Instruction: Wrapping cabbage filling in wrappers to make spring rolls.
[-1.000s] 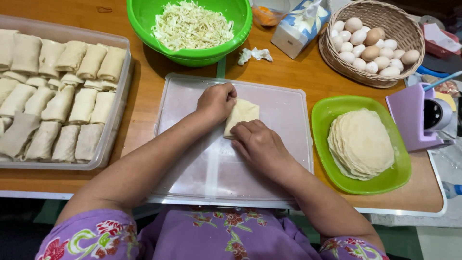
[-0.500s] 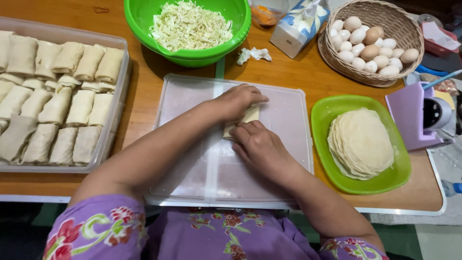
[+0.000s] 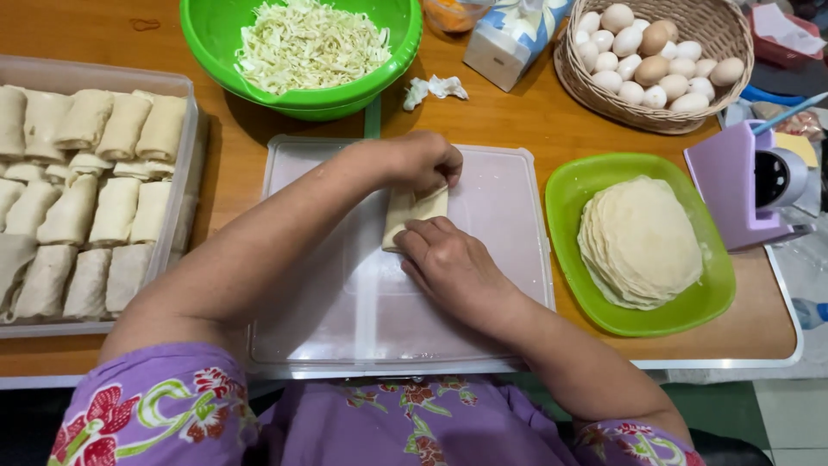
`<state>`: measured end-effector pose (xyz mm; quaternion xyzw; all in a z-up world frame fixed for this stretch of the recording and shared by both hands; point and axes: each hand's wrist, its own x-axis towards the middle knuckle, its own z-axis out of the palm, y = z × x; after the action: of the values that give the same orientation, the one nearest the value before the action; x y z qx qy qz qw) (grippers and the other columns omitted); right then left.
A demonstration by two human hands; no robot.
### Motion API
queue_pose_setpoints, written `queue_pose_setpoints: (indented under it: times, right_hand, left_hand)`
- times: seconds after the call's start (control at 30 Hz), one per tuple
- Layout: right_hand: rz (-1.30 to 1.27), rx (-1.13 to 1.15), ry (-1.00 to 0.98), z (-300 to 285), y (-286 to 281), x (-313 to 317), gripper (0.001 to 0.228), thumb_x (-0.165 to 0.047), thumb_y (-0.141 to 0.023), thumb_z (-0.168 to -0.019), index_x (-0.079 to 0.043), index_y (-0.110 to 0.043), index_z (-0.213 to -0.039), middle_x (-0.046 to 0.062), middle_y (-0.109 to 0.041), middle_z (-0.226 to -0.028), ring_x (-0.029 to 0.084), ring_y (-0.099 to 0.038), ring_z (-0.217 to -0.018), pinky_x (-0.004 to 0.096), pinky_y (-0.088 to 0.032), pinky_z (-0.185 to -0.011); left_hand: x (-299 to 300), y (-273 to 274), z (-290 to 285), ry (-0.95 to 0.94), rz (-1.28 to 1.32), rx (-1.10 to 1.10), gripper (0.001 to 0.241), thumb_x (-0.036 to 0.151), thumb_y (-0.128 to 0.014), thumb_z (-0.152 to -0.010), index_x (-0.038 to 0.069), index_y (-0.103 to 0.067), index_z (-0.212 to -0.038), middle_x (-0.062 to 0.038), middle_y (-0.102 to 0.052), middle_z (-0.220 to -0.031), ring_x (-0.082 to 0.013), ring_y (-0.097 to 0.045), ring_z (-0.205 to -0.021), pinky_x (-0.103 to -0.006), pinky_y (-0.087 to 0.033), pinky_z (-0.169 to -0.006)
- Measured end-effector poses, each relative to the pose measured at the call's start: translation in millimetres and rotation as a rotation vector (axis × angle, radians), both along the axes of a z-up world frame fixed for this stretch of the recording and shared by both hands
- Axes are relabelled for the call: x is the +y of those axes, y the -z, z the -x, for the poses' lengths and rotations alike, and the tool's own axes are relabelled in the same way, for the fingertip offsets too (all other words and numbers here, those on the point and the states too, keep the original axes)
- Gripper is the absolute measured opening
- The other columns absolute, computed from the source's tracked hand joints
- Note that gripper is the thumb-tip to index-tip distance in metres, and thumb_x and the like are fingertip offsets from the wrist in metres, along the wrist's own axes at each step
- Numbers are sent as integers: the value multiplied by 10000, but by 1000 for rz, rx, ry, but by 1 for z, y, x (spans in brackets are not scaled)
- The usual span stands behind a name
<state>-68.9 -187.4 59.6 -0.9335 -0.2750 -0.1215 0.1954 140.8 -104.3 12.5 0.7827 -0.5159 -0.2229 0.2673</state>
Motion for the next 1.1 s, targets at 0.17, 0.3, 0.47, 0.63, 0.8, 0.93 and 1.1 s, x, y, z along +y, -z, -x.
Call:
queue_pose_setpoints:
  times: [0.17, 0.3, 0.47, 0.63, 0.8, 0.93, 1.1]
  right_hand:
    - [4, 4, -12, 0, 0, -1, 257, -99, -720, -839, -21, -641, -1071, 155, -687, -1117, 353, -644, -1025, 448, -548, -849]
    - [-22, 53, -13, -5, 1, -9, 274, -103, -713, -853, -13, -638, -1100, 154, -696, -1088, 364, -648, -1021, 454, -538, -882]
    - [-97, 177, -50, -9, -7, -15, 297, -121, -719, -857, 2, -650, -1119, 171, -697, -1059, 387, -647, -1027, 464, -515, -924]
    - [-69, 155, -56, -13, -8, -16, 257, -110, -741, -831, 2, -658, -1047, 185, -703, -1059, 405, -634, -1028, 464, -515, -903]
    - [-89, 235, -28, -15, -14, -14, 319, -91, -773, -801, -9, -654, -1085, 169, -702, -1040, 380, -640, -1014, 452, -524, -885]
    - [-51, 218, -24, -15, -21, -12, 369, -92, -803, -736, -22, -640, -1059, 139, -712, -1000, 386, -636, -996, 455, -524, -854]
    - [-7, 220, -27, -16, -16, -15, 360, -94, -794, -743, -24, -628, -1055, 154, -700, -989, 392, -635, -963, 468, -519, -830]
  left_hand:
    - [8, 0, 0, -47, 39, 46, 147, 58, -704, -795, 80, -726, -939, -86, -762, -881, -230, -720, -820, -365, -571, -740]
    - [40, 3, 16, -115, 322, -127, 149, 121, -745, -879, 45, -721, -1005, -145, -746, -962, -290, -711, -861, -400, -553, -761]
    - [101, -2, 61, -145, 397, -75, 154, 108, -713, -902, 37, -722, -1039, -153, -746, -992, -293, -735, -889, -387, -569, -789]
    - [120, -12, 94, -71, 453, -124, 205, 141, -746, -888, 37, -693, -1057, -138, -713, -1068, -324, -681, -1013, -406, -541, -897]
    - [120, -10, 106, -65, 497, -193, 376, 216, -822, -800, 47, -676, -1103, -122, -707, -1091, -340, -652, -1053, -434, -523, -913]
    - [121, -2, 107, -64, 517, -233, 452, 232, -834, -769, 44, -658, -1141, -120, -710, -1072, -342, -652, -1041, -443, -527, -899]
    - [118, 7, 109, -106, 514, -276, 348, 205, -793, -852, 57, -650, -1132, -134, -701, -1019, -343, -663, -1004, -440, -550, -853]
